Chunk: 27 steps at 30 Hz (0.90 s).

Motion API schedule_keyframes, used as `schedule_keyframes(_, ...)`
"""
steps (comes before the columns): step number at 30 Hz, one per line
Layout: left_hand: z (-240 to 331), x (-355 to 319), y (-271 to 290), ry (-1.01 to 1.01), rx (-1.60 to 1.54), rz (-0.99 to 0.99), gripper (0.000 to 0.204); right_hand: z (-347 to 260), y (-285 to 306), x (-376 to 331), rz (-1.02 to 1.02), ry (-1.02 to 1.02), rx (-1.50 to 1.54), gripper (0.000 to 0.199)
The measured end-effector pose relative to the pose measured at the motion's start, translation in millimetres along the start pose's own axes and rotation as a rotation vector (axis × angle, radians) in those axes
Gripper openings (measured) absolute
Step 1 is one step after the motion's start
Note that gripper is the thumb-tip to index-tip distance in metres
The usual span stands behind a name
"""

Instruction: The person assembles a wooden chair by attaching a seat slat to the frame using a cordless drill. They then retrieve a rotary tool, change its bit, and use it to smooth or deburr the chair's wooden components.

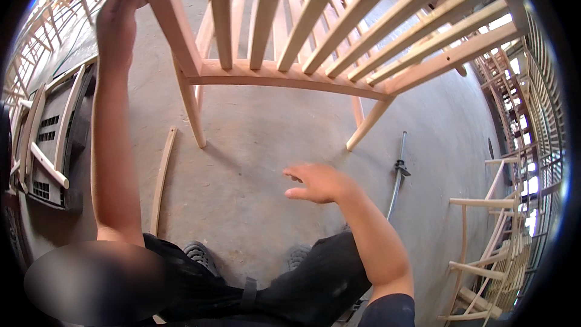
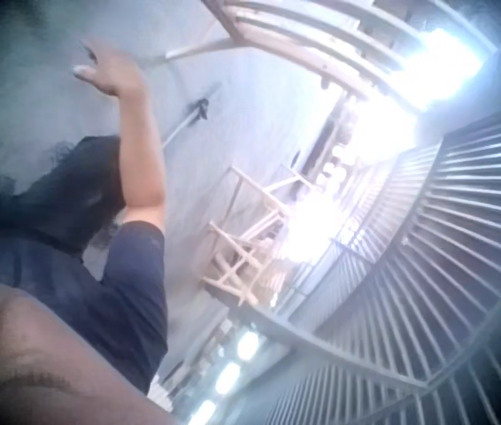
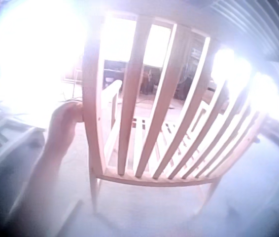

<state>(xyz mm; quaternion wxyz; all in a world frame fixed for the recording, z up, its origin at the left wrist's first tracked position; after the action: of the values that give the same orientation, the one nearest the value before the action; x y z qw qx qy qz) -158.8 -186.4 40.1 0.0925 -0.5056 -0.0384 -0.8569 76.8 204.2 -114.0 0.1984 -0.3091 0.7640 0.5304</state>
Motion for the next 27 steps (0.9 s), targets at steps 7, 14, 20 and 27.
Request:
schedule_keyframes(7,15.8,-2.5,-10.1,-0.089,0.002,-0.039,0.042,-9.1,0.1,1.6,-0.020,-0.014,-0.037,0.064)
schedule_keyframes(14,39.5,2.8,-12.7,-0.051,-0.083,-0.010,0.062,-16.7,-2.6,2.5,-0.026,0.009,-0.021,0.065)
schedule_keyframes(20,29.6,0.2,-6.7,0.030,-0.183,0.046,0.067,-24.7,-4.9,2.7,-0.054,-0.031,-0.018,0.065)
schedule_keyframes(27,-0.4,-9.5,4.7,0.218,-0.085,0.073,0.077,2.1,-15.8,15.3,-0.019,-0.023,-0.085,0.070)
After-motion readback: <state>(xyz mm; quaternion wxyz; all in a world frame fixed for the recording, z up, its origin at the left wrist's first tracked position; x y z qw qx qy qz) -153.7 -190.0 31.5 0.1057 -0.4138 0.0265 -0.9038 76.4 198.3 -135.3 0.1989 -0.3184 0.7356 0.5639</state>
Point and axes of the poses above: each hand's wrist, its own x-axis towards the middle knuckle, its own y-axis out of the back of the hand, z = x × y, the point moved 3 cm from there along x, towards the middle knuckle, and after that the axes turned 11 degrees about -y, right-handed, at the moved point
